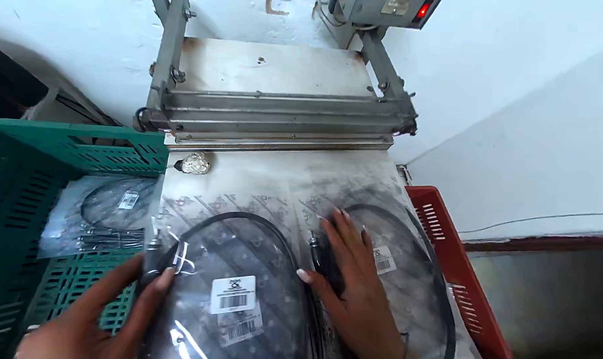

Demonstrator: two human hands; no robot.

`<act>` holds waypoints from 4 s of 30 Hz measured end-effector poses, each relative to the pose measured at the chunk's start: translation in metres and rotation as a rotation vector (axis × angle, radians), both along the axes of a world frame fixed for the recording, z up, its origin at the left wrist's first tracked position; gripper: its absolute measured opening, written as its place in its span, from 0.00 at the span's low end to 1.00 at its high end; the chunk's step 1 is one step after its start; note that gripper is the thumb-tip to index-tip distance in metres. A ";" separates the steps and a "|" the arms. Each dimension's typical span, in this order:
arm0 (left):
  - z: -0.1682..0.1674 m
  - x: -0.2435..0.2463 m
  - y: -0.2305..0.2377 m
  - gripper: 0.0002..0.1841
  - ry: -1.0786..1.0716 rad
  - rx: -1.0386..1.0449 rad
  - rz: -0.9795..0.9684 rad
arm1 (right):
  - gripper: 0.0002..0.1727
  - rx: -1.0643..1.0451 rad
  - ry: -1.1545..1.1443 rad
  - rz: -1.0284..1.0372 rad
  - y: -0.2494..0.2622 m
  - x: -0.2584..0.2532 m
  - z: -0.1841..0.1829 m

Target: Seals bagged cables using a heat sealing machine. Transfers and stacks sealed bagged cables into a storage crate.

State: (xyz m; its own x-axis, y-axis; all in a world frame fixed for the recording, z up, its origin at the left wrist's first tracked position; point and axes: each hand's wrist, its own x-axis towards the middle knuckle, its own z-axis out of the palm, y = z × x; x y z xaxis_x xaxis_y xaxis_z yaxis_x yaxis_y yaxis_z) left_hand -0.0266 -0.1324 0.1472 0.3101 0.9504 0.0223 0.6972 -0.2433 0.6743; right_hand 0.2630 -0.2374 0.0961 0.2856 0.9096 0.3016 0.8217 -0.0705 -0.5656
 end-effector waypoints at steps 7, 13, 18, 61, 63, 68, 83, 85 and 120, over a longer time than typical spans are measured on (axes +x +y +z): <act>0.013 0.031 0.032 0.17 -0.664 -0.350 0.055 | 0.10 0.079 0.827 -0.120 0.020 -0.009 0.047; -0.004 0.076 0.090 0.11 -0.401 -0.236 0.119 | 0.09 -0.030 0.418 -0.207 0.056 0.037 0.048; -0.015 0.132 0.123 0.14 -0.484 -0.543 0.242 | 0.16 -0.253 0.486 -0.390 0.114 0.088 0.033; 0.002 0.031 0.032 0.10 -0.550 -0.296 0.130 | 0.10 0.022 0.800 -0.110 0.009 -0.011 0.047; -0.002 0.043 0.056 0.13 -0.423 -0.276 0.099 | 0.10 0.011 0.624 -0.135 0.017 0.009 0.047; -0.005 0.107 0.110 0.12 -0.426 -0.498 0.120 | 0.12 -0.215 0.514 -0.343 0.091 0.071 0.051; -0.038 0.137 0.137 0.14 -0.642 -0.638 0.280 | 0.13 -0.247 0.597 -0.467 0.139 0.089 0.030; -0.038 0.137 0.137 0.14 -0.647 -0.626 0.284 | 0.13 -0.246 0.597 -0.462 0.138 0.089 0.030; -0.003 0.080 0.087 0.10 -0.494 -0.385 0.130 | 0.14 -0.178 0.523 -0.238 0.064 0.046 0.067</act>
